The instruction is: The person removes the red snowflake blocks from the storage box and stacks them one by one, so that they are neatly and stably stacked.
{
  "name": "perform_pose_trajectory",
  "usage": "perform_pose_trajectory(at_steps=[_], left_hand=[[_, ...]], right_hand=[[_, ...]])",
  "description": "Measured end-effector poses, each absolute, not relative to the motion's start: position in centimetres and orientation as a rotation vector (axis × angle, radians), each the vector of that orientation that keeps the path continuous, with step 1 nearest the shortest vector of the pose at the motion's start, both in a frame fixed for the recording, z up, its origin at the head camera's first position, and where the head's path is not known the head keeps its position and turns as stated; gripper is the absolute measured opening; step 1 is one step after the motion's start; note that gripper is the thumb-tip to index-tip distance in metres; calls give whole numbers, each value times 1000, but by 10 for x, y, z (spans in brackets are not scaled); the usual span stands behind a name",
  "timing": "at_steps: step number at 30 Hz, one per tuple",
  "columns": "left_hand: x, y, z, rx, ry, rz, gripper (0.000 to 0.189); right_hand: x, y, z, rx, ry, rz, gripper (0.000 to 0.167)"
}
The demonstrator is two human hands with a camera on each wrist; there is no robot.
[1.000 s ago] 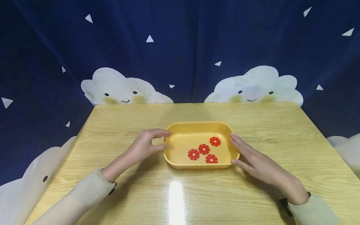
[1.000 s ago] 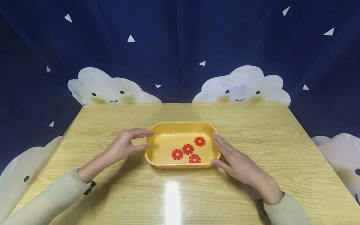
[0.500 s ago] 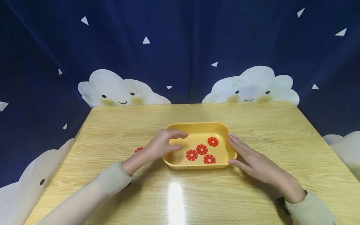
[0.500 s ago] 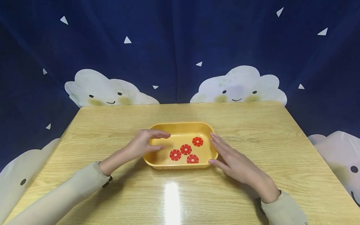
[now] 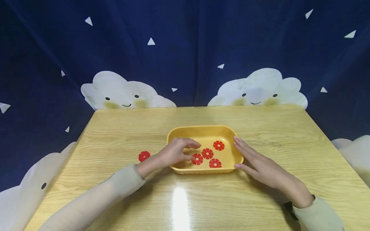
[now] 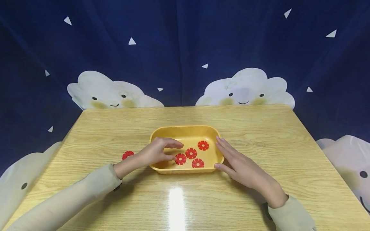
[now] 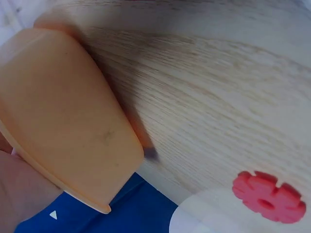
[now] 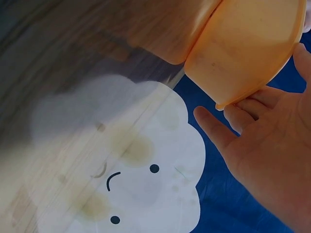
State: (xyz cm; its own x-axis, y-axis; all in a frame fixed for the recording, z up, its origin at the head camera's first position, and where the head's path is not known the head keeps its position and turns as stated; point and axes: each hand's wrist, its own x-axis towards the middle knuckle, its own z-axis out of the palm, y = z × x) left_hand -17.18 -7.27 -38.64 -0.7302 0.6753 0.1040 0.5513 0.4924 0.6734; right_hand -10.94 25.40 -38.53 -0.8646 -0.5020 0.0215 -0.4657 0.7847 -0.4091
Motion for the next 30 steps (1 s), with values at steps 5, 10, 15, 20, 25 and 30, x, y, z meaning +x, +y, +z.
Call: perform_pose_trajectory(at_steps=[5, 10, 15, 20, 25, 30], left_hand=[[-172, -67, -392, 1078, 2556, 1001, 46], [-171, -63, -394, 1061, 2565, 922, 47], [-171, -60, -394, 1060, 2612, 816, 50], [-169, -58, -393, 1042, 2662, 701, 51], [-167, -55, -393, 1096, 2682, 680, 50], [-167, -50, -391, 1144, 2703, 648, 49]], right_hand=[[-109, 253, -385, -781, 2871, -641, 73], [-109, 253, -385, -779, 2867, -648, 73], [-109, 254, -385, -773, 2871, -651, 74], [-109, 253, -386, -783, 2871, -657, 73], [-108, 255, -386, -788, 2880, -650, 72], [-107, 259, -386, -780, 2890, -647, 72]])
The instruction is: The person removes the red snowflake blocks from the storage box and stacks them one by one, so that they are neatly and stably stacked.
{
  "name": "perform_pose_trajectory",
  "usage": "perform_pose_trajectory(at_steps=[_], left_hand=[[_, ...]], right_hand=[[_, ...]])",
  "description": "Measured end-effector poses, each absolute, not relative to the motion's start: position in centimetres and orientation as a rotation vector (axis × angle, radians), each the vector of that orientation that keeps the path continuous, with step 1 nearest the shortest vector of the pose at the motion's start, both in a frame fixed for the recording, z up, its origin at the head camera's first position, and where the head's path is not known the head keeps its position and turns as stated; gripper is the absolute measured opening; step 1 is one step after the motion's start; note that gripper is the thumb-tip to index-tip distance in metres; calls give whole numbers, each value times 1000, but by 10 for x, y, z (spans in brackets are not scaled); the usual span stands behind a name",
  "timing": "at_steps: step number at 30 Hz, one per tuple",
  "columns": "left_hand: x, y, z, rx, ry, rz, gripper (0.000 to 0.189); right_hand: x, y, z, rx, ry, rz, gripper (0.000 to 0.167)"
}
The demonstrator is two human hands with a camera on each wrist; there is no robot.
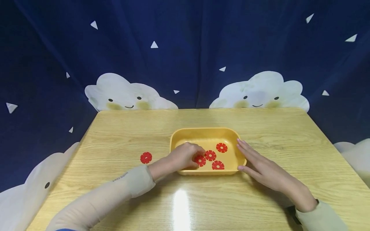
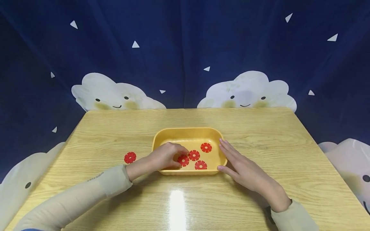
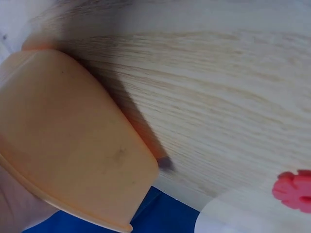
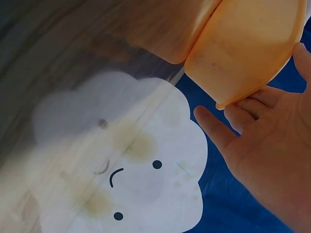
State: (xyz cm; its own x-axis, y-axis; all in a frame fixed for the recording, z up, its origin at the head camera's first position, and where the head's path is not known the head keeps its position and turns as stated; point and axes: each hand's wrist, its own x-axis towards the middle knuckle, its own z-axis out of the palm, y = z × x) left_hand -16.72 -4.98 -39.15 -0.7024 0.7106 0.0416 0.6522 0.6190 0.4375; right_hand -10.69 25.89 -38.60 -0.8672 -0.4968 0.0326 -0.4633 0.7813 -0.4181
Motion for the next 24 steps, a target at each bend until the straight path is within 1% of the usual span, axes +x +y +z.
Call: perform_pose_trajectory(at_steps=[6, 15, 19, 24], left_hand=[[-166, -46, -393, 1170, 2684, 656, 44], [-166, -50, -391, 1193, 2685, 765, 43], [-166, -54, -385, 1192, 2711, 827, 42], [-166, -64, -374, 1148, 2697, 918, 45]], right_hand=[[-106, 259, -387, -773, 2891, -649, 73], [-106, 258, -387, -774, 2890, -652, 73], [-107, 258, -387, -778, 2892, -652, 73], [-107, 258, -386, -776, 2886, -653, 73]])
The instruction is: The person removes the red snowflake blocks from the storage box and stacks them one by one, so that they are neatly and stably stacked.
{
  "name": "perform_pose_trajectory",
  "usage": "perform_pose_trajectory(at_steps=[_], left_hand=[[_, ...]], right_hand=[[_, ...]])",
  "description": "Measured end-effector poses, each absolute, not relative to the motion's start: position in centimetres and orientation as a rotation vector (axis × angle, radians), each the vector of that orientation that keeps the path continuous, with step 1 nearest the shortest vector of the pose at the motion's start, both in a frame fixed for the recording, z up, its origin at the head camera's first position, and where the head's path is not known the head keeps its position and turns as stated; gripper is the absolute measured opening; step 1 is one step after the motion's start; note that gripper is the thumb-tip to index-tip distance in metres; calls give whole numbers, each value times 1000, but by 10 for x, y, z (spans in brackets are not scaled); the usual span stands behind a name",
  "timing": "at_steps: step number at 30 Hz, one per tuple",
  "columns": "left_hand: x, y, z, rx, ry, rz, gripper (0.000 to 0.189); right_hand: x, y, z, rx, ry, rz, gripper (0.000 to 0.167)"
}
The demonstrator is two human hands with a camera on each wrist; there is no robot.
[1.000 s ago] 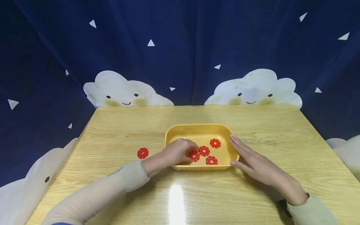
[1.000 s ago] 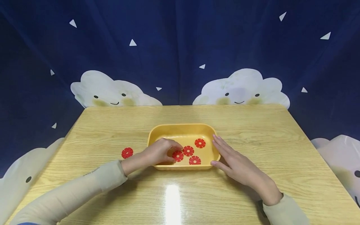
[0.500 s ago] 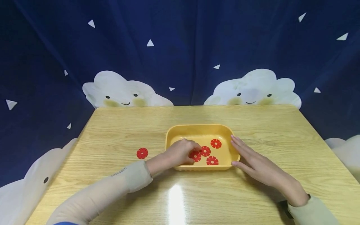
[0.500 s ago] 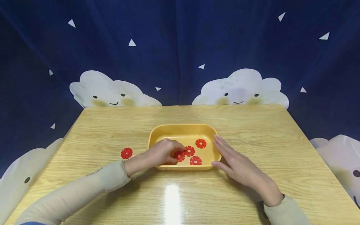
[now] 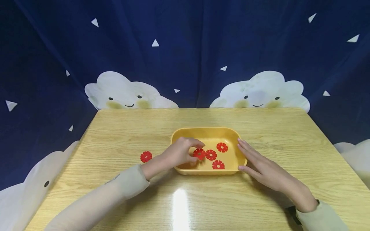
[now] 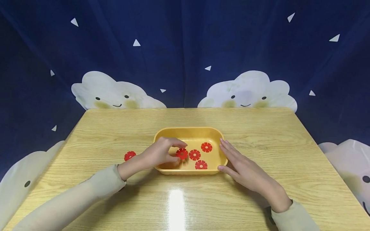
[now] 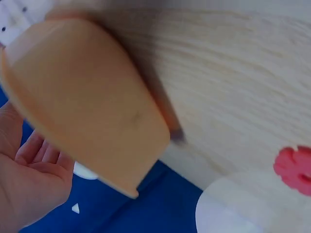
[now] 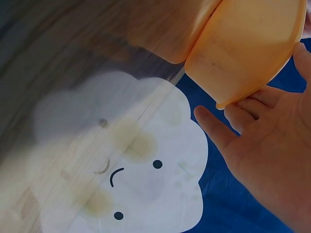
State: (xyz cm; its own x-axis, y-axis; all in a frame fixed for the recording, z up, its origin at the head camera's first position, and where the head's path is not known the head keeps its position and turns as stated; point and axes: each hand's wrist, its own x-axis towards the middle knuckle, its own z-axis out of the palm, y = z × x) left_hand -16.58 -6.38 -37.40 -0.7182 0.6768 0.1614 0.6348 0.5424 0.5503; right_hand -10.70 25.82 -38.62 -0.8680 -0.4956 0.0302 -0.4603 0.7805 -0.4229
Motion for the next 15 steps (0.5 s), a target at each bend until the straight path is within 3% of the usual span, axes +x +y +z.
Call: perform_pose_trajectory(at_steps=[15], left_hand=[[-160, -108, -351, 961, 2762, 1107, 50]], right_hand=[[-107, 259, -385, -769, 2883, -646, 75]])
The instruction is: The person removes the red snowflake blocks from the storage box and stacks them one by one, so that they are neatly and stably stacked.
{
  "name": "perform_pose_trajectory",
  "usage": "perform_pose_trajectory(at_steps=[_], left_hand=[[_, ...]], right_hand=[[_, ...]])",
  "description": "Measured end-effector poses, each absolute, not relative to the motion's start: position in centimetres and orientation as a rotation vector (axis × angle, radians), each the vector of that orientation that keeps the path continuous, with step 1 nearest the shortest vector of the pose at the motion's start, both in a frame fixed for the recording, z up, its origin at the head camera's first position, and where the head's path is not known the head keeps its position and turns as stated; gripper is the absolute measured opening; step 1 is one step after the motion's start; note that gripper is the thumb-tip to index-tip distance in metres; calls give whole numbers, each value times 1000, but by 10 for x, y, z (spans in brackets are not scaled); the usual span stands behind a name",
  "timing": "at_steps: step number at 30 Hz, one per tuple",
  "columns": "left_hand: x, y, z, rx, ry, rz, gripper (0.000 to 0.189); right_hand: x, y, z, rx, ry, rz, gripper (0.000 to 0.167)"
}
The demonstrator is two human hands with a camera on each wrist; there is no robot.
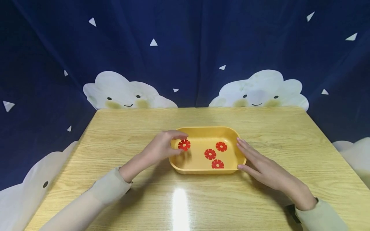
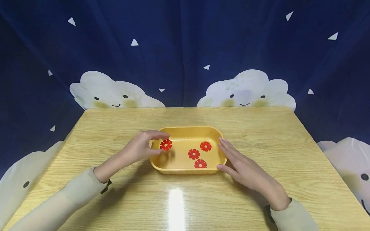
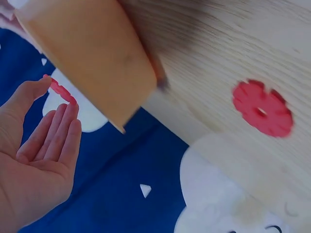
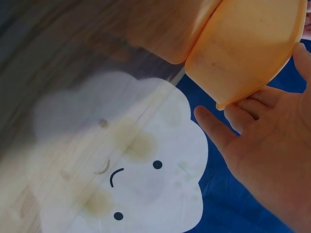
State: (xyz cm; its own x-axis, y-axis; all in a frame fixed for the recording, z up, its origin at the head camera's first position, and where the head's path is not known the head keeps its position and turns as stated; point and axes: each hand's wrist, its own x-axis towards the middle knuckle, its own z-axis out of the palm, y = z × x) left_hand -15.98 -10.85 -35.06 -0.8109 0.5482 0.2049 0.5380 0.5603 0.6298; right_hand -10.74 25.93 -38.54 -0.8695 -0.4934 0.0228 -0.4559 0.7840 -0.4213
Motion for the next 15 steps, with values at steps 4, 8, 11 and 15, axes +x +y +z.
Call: perform_pose_trajectory(at_steps=[4, 8, 11, 15], left_hand=[[-156, -126, -348, 942, 2808, 1138, 48], [-151, -145, -347, 897, 2883, 1145, 47], [-148, -162, -346, 854, 2948, 1139, 46], [-144, -183, -350, 748, 3017, 1123, 47]], right_hand=[[-108, 260, -386, -770, 2880, -648, 75], [-108, 260, -386, -771, 2882, -639, 75], [-108, 260, -386, -768, 2880, -633, 75], [-108, 260, -386, -762, 2876, -632, 75]])
